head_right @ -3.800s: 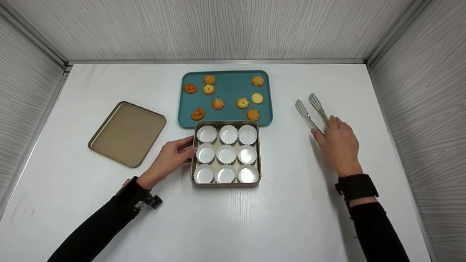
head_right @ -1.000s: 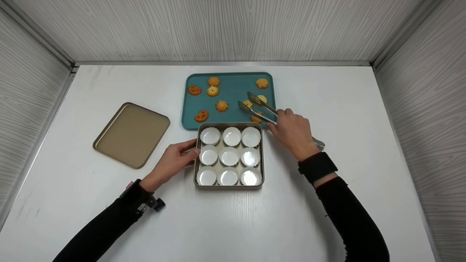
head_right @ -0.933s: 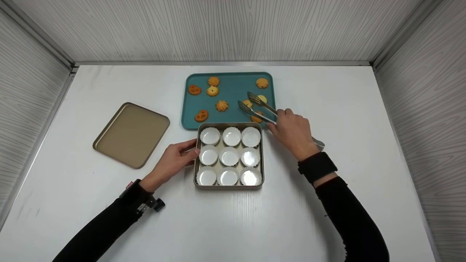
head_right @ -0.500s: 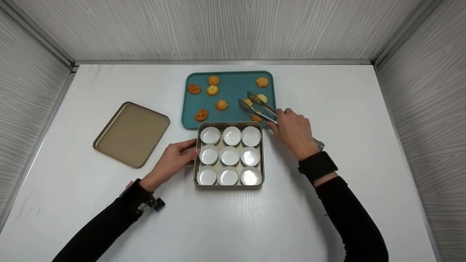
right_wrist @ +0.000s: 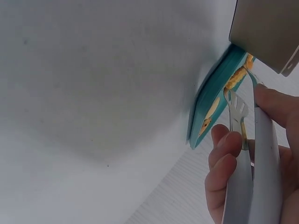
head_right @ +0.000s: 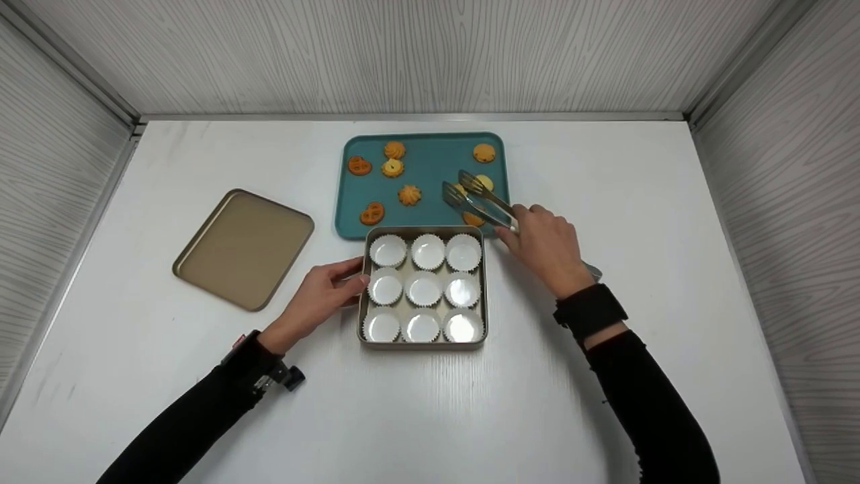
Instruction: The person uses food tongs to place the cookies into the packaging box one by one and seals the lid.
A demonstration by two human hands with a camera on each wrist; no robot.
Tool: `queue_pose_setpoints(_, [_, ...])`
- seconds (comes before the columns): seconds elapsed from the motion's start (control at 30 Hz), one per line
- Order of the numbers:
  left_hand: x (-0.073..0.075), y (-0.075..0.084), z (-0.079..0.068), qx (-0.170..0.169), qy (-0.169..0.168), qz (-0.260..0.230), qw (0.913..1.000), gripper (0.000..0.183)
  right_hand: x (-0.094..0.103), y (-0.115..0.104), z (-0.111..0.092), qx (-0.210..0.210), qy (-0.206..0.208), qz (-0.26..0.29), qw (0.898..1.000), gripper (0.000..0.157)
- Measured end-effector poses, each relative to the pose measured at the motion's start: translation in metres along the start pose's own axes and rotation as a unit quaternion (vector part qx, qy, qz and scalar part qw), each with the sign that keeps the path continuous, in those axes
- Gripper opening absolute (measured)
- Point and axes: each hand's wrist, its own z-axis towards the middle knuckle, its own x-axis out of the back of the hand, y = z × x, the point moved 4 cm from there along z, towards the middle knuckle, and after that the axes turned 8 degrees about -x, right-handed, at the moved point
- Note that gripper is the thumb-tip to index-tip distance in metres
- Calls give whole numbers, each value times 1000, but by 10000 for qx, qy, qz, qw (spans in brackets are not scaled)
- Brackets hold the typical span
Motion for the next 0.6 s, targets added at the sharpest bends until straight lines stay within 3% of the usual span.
queue_pose_setpoints(0.6, [1, 1, 0, -53, -5, 289, 9996, 54, 16, -5, -12, 85, 204, 379, 9990, 41])
